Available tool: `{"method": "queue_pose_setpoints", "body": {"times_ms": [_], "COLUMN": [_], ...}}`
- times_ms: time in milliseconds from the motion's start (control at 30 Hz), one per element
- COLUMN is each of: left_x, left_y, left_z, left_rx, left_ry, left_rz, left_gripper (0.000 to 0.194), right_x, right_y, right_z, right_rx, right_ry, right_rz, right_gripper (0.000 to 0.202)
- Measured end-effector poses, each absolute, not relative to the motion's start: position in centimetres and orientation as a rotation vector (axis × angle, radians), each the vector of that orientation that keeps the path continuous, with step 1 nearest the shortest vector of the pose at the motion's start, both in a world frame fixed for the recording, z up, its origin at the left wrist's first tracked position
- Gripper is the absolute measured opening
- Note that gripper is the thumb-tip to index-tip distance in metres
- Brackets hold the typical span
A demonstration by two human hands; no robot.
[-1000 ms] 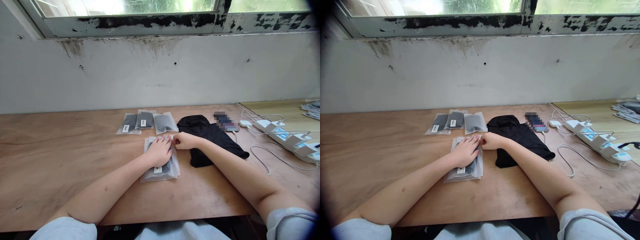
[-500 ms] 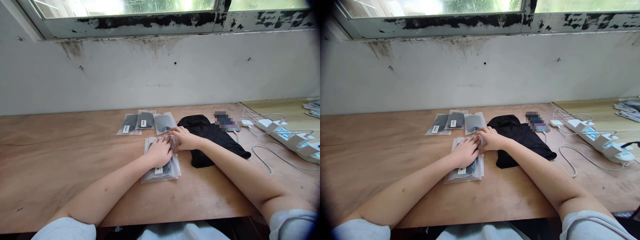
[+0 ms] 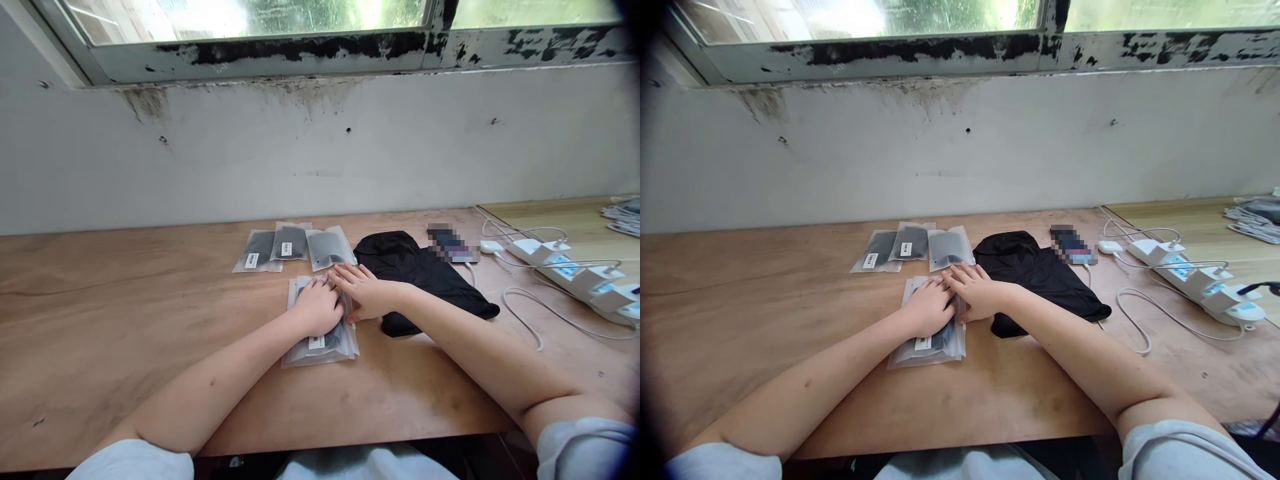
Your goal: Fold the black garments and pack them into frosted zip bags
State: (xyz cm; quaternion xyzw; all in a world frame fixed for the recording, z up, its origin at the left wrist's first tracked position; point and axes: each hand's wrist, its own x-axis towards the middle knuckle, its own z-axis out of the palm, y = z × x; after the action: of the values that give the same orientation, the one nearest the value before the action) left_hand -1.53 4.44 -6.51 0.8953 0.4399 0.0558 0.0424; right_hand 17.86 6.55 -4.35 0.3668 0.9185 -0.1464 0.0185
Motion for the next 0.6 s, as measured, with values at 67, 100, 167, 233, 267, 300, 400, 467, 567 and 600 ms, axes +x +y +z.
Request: {"method": "queue_pose_setpoints", "body": {"times_ms": [67,100,167,233,267,300,400,467,567,600], "left_x": [-1.5,-1.4,-1.3,-1.3,-1.3,-1.4,-1.5,-1.6,-1.5,-1.5], "left_y": [4.4,4.4,4.3,4.3,4.3,4.3,4.3,4.4,4.4,4.4], "left_z": [-6.4,-6.3,-6.2,-6.1,-6.1,-6.1,-6.3,-6.5,-6.5,-6.5], "left_rx": [2.716,2.699,2.672,2.659,2.657,2.659,2.687,2.707,2.694,2.683], "left_ry": [1.354,1.359,1.364,1.363,1.364,1.367,1.378,1.380,1.386,1.385], "left_rz": [0.172,0.166,0.155,0.146,0.146,0.146,0.140,0.134,0.130,0.132], "left_gripper": [0.058,0.059,0.062,0.064,0.064,0.063,0.058,0.056,0.059,0.061], "right_x": [17.5,17.3,17.1,17.1,17.3,17.4,18.0,18.1,17.8,17.7], "right_y": [6.0,5.7,5.3,5.3,5.4,5.6,6.3,6.6,6.5,6.4], "right_z": [-4.3,-4.3,-4.4,-4.5,-4.5,-4.5,-4.2,-3.9,-3.7,-3.7], "right_rx": [1.094,1.073,1.043,1.035,1.031,1.025,1.015,1.040,1.047,1.038], "right_ry": [2.854,2.847,2.821,2.794,2.791,2.800,2.880,2.920,2.914,2.906], "right_rz": [-0.450,-0.469,-0.546,-0.628,-0.654,-0.670,-0.675,-0.659,-0.630,-0.614], "right_gripper": [0.123,0.127,0.139,0.150,0.152,0.150,0.132,0.124,0.124,0.125]}}
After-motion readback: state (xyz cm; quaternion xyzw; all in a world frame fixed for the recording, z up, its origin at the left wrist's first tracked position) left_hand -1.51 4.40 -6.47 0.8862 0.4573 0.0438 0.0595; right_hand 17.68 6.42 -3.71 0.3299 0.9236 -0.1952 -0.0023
